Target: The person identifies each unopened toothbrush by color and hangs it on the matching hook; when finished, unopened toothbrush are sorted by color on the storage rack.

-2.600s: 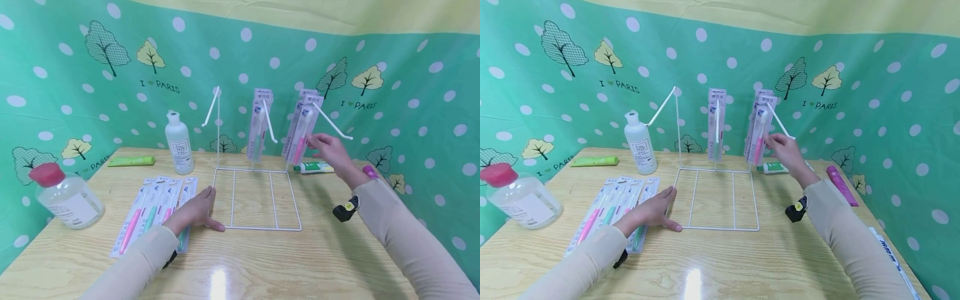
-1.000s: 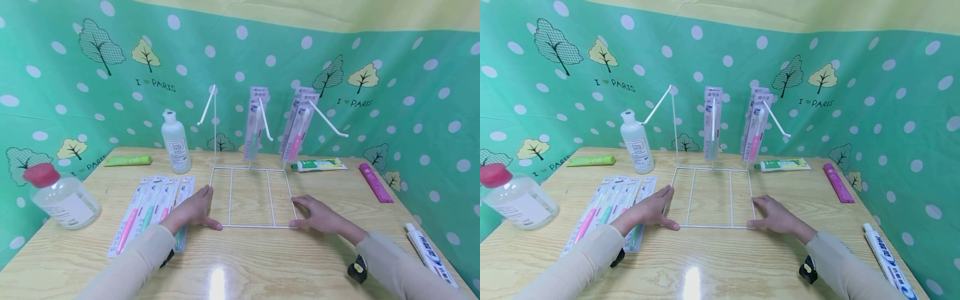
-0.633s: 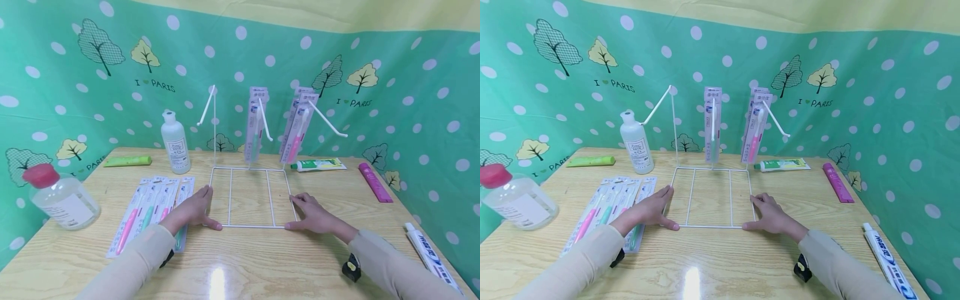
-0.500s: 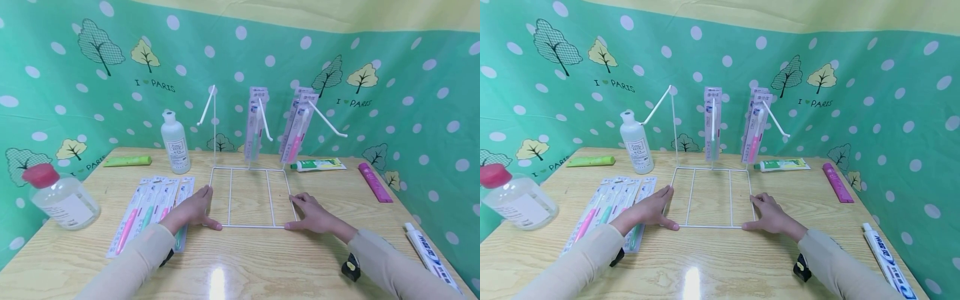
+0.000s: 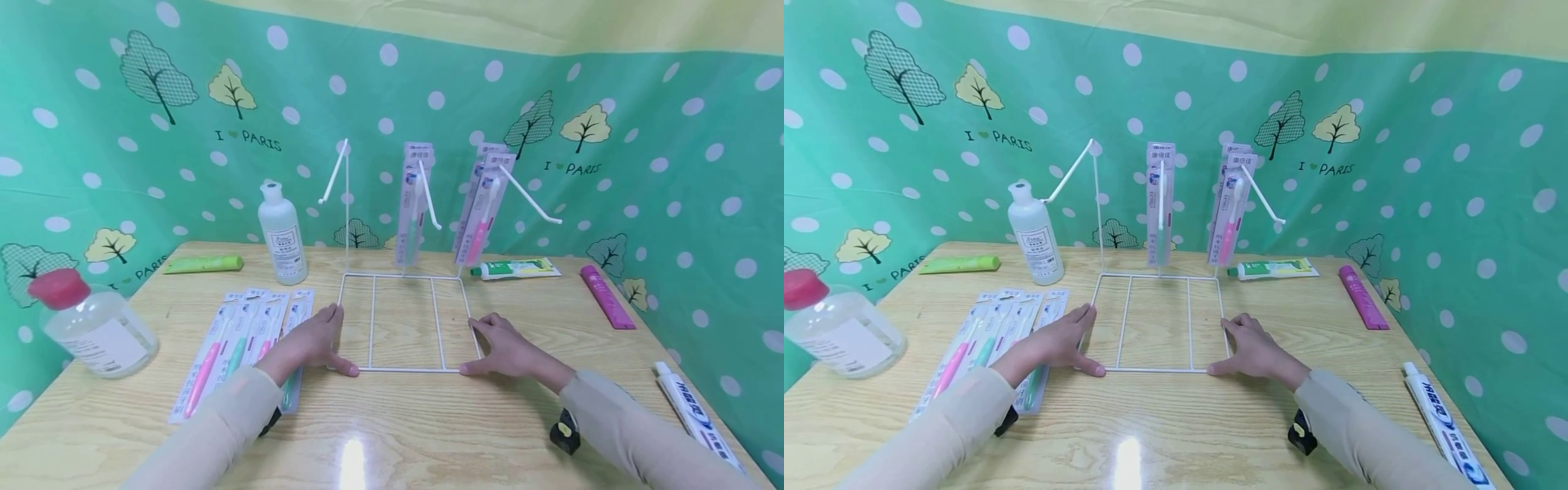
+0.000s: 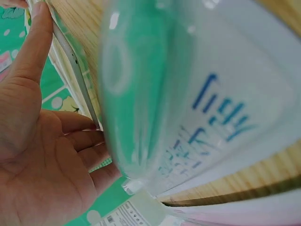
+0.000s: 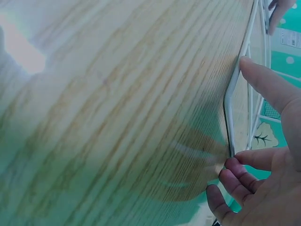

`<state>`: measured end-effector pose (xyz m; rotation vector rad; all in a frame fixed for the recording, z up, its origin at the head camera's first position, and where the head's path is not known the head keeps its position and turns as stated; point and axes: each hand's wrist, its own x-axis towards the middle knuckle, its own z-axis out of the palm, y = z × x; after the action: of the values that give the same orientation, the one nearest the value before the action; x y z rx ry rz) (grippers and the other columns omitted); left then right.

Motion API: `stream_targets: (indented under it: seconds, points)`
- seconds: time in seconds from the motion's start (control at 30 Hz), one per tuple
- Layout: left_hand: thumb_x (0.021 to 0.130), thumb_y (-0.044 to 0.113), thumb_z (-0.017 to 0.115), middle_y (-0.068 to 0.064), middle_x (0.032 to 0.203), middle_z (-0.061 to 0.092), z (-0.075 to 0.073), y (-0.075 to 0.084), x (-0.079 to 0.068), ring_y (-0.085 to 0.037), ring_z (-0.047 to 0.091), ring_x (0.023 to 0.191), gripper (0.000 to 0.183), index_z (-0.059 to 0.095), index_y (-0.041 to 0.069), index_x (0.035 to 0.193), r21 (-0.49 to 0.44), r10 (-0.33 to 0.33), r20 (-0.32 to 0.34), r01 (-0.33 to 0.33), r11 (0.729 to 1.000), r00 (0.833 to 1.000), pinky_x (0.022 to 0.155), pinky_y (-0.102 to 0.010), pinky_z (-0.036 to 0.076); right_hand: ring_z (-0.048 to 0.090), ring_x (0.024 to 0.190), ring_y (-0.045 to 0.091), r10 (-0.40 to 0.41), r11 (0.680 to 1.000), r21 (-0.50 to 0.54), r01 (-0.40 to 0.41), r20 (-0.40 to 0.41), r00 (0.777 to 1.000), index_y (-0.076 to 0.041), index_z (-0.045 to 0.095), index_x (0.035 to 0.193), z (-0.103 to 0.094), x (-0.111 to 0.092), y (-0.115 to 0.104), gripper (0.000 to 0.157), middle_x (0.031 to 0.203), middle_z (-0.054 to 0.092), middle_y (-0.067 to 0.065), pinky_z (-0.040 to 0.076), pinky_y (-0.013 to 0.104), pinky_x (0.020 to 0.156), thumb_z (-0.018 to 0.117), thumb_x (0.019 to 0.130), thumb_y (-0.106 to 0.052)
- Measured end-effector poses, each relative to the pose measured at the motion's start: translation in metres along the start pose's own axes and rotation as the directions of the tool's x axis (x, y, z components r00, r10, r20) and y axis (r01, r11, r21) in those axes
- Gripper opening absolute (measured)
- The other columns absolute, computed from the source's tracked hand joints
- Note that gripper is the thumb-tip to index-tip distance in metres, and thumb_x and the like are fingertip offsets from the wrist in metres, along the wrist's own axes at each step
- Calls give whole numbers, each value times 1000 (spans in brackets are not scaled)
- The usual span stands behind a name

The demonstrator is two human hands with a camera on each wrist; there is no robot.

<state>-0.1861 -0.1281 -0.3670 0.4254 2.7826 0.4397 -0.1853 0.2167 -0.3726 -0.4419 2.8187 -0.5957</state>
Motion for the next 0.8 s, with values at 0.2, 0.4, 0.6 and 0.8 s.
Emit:
stream_targets:
  seconds: [0.2,0.4,0.6,0.8]
  points:
    - [63,64,67,-23,145,21,-3,-8,-7,-38,23,131,111,23,-1,142,7,28,-90,-28,1000,996,106,-49,23,38,115,29,25,1000,3,-25,8,1000,-3,34,139,-1,1,-2,101,125,38,14,37,48,95,75,63,-56]
    - [81,50,60,-20,139,37,-20,-25,-25,-39,33,126,75,37,8,138,-36,28,-280,-40,999,960,101,-56,27,38,115,30,28,1000,-7,-28,8,1000,-3,33,140,-1,2,-2,101,125,38,14,37,48,95,74,63,-56]
    - [87,43,56,-20,132,45,-38,-51,-53,-42,37,121,60,44,8,134,-112,-44,-409,-3,994,911,96,-59,31,37,115,30,25,1000,-7,-25,10,1000,-4,33,140,-1,1,-2,101,126,38,14,36,50,95,74,63,-56]
    - [89,37,56,-28,129,43,-50,-83,-81,-48,36,117,61,39,0,135,-162,-150,-411,90,983,899,92,-62,32,37,115,30,23,1000,-9,-23,11,1000,-3,33,140,-1,1,-2,102,125,38,14,36,50,95,74,63,-57]
